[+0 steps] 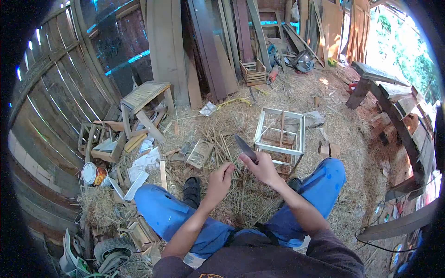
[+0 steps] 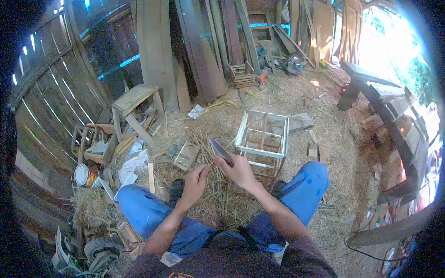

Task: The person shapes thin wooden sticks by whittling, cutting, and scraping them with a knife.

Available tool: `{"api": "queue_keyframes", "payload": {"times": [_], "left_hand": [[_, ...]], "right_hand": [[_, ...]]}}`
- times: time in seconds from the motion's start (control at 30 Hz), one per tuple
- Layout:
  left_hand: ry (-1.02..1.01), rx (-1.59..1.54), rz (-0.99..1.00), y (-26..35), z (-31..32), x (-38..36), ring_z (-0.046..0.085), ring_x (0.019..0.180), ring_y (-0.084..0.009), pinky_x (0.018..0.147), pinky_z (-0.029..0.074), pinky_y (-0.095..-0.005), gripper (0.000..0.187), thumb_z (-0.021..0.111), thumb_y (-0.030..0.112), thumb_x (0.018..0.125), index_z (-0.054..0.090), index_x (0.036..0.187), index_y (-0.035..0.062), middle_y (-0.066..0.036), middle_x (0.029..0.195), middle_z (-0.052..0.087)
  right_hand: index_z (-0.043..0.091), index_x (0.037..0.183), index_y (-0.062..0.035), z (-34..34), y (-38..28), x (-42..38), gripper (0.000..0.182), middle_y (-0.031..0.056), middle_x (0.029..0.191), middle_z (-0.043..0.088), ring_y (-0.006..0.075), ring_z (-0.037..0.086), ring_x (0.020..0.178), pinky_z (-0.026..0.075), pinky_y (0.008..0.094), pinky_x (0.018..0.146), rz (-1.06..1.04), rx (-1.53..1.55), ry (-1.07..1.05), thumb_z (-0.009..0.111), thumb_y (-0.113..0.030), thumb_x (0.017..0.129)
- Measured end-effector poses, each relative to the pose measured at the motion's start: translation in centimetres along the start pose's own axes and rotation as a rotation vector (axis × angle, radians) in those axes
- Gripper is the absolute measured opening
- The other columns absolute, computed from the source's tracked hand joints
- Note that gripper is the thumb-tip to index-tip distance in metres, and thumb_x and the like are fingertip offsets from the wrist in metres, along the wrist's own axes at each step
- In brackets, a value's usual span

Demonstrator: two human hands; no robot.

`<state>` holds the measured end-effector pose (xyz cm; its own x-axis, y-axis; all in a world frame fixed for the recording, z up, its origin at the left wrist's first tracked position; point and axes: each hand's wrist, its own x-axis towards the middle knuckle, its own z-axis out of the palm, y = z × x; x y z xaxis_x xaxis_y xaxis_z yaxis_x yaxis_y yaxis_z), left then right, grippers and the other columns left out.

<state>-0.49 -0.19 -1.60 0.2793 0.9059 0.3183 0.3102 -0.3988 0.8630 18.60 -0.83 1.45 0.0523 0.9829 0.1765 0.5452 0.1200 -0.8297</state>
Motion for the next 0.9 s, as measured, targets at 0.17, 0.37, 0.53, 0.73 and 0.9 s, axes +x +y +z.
{"api": "queue_keyframes", "payload": {"times": [0.17,0.37,0.53,0.73,0.9], "left_hand": [[0.001,0.035,-0.018,0.1,-0.2,0.0,0.065,0.069,-0.0238,0.064,0.048,-0.035,0.028,0.054,0.023,0.102,0.064,0.114,-0.0003,-0.017,0.084,0.069],[0.031,0.033,0.06,0.2,-0.2,0.3,0.068,0.073,-0.0272,0.068,0.05,-0.035,0.028,0.054,0.024,0.102,0.064,0.111,-0.0005,-0.018,0.087,0.07],[-0.006,0.027,0.035,0.4,-0.5,0.4,0.069,0.078,-0.0327,0.069,0.051,-0.0375,0.026,0.054,0.024,0.102,0.064,0.109,0.0004,-0.018,0.088,0.07],[0.049,0.076,0.064,-0.5,0.4,0.2,0.069,0.078,-0.036,0.069,0.051,-0.0393,0.027,0.055,0.025,0.101,0.065,0.11,0.002,-0.018,0.087,0.07],[0.009,0.06,-0.141,1.4,-0.9,0.6,0.067,0.074,-0.0229,0.071,0.05,-0.033,0.027,0.056,0.021,0.1,0.067,0.109,-0.0019,-0.015,0.085,0.07]], "right_hand": [[0.07,0.082,0.0023,0.1,0.8,0.4,0.053,0.0177,0.052,0.053,0.0238,0.048,0.044,0.041,0.0422,0.048,-0.033,-0.013,-0.018,0.062,-0.049,0.095],[0.07,0.079,0.003,-0.1,-0.2,0.0,0.054,0.0205,0.054,0.056,0.0264,0.052,0.045,0.041,0.0422,0.049,-0.136,0.039,0.062,0.062,-0.048,0.095],[0.071,0.082,0.0027,-0.5,-0.7,0.1,0.049,0.0227,0.058,0.059,0.0332,0.058,0.049,0.044,0.043,0.052,-0.041,-0.003,-0.008,0.064,-0.044,0.095],[0.071,0.091,0.0008,1.3,0.7,-0.1,0.041,0.0245,0.067,0.064,0.0383,0.064,0.058,0.048,0.0454,0.056,-0.069,-0.034,0.087,0.067,-0.039,0.093],[0.07,0.1,-0.0027,0.3,0.5,0.0,0.035,0.0191,0.069,0.064,0.0306,0.062,0.059,0.047,0.0405,0.055,-0.122,-0.003,0.133,0.071,-0.036,0.09]]}}
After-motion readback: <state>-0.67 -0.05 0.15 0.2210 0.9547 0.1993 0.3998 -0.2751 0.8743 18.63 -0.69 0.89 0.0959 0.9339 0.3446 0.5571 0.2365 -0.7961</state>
